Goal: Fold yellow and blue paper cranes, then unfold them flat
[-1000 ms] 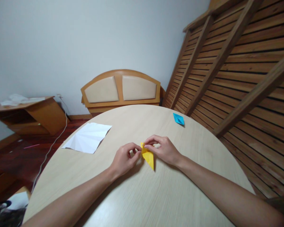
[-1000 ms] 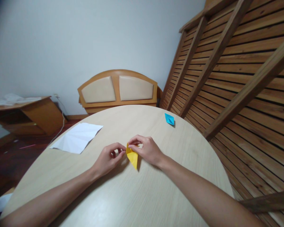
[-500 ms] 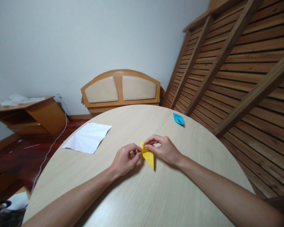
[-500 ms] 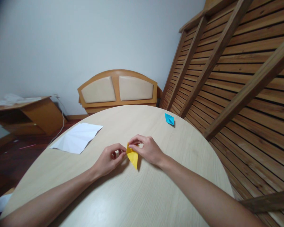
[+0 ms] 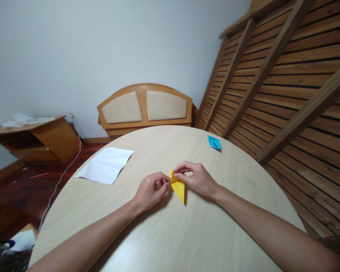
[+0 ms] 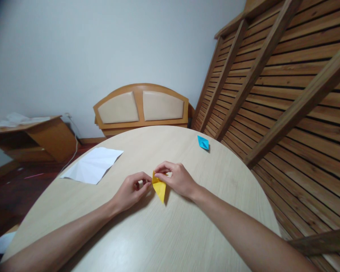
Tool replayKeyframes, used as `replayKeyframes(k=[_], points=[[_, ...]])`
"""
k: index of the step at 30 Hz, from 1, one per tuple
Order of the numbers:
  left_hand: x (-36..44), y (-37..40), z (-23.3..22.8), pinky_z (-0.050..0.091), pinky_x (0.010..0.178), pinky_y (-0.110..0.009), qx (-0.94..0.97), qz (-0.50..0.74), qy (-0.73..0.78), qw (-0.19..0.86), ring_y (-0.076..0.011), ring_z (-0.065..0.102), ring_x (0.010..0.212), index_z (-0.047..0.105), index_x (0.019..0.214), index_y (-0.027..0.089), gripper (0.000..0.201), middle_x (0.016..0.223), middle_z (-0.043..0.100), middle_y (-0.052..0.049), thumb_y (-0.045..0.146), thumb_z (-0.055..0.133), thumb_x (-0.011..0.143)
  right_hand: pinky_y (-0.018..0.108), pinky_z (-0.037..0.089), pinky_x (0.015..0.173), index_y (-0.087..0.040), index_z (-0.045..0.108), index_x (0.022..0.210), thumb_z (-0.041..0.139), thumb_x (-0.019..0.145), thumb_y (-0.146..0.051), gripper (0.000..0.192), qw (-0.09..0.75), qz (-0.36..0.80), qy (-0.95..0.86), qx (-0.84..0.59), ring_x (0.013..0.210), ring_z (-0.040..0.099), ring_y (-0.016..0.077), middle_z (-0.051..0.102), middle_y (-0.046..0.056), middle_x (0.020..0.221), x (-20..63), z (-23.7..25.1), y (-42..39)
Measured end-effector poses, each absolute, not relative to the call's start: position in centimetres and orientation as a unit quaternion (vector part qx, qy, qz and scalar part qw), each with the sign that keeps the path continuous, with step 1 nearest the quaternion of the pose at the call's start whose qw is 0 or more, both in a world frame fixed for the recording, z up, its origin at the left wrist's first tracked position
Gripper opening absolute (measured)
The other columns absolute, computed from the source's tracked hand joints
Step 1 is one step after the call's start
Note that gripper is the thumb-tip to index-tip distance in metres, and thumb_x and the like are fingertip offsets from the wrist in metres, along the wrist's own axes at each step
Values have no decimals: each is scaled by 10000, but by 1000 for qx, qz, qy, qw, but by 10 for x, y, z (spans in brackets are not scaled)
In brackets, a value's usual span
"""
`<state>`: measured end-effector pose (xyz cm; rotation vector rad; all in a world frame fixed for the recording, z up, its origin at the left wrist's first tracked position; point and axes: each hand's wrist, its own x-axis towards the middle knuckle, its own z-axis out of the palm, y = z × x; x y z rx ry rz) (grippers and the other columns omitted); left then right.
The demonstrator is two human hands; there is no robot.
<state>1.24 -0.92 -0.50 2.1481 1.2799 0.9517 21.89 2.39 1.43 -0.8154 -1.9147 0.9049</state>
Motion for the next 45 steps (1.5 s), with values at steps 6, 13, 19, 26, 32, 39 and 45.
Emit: replayKeyframes(k=[6,13,19,26,32,39,45], points=[[12,-9,-6,425,586,-216,782,343,473,216,-126,598,673,704,904,194,142,811,697,-13,192,564,879,278,584,743,-179,717,903,693,844,-216,74,425,358,-766,-325,812,709,157,749,36,869,218,16,23],[11,-8,-7,431,594,-220,792,343,467,191,-134,605,699,681,893,194,115,818,688,-14,203,567,884,294,587,784,-183,716,917,698,846,-217,81,425,364,-765,-320,811,711,153,749,32,876,218,13,24],[13,-7,-4,435,601,-231,785,362,464,192,-144,608,719,680,893,193,128,827,694,-21,253,567,907,295,589,807,-181,723,913,707,846,-236,88,424,378,-761,-315,830,718,154,753,35,897,216,12,25],[14,-7,-1,422,586,-243,769,389,471,190,-143,594,679,690,903,184,197,826,705,-30,292,530,939,264,583,762,-205,755,930,692,871,-238,92,420,335,-787,-304,811,724,155,769,26,888,215,17,19],[14,-7,-1,412,576,-240,758,406,470,201,-142,597,676,702,882,179,237,813,718,-35,327,528,945,258,574,753,-218,772,959,675,897,-248,119,436,280,-807,-283,814,737,156,785,23,915,214,11,19],[13,-8,0,420,559,-236,755,415,468,195,-127,564,613,702,857,167,217,767,714,-37,305,550,927,290,578,764,-227,768,990,653,917,-261,141,433,232,-828,-271,824,741,173,786,29,939,213,8,19],[16,-10,3,411,505,-214,738,426,471,231,-104,540,540,658,833,156,182,692,682,-20,297,573,909,269,566,726,-224,756,941,648,916,-267,119,432,227,-826,-281,774,730,155,778,19,883,213,9,18]])
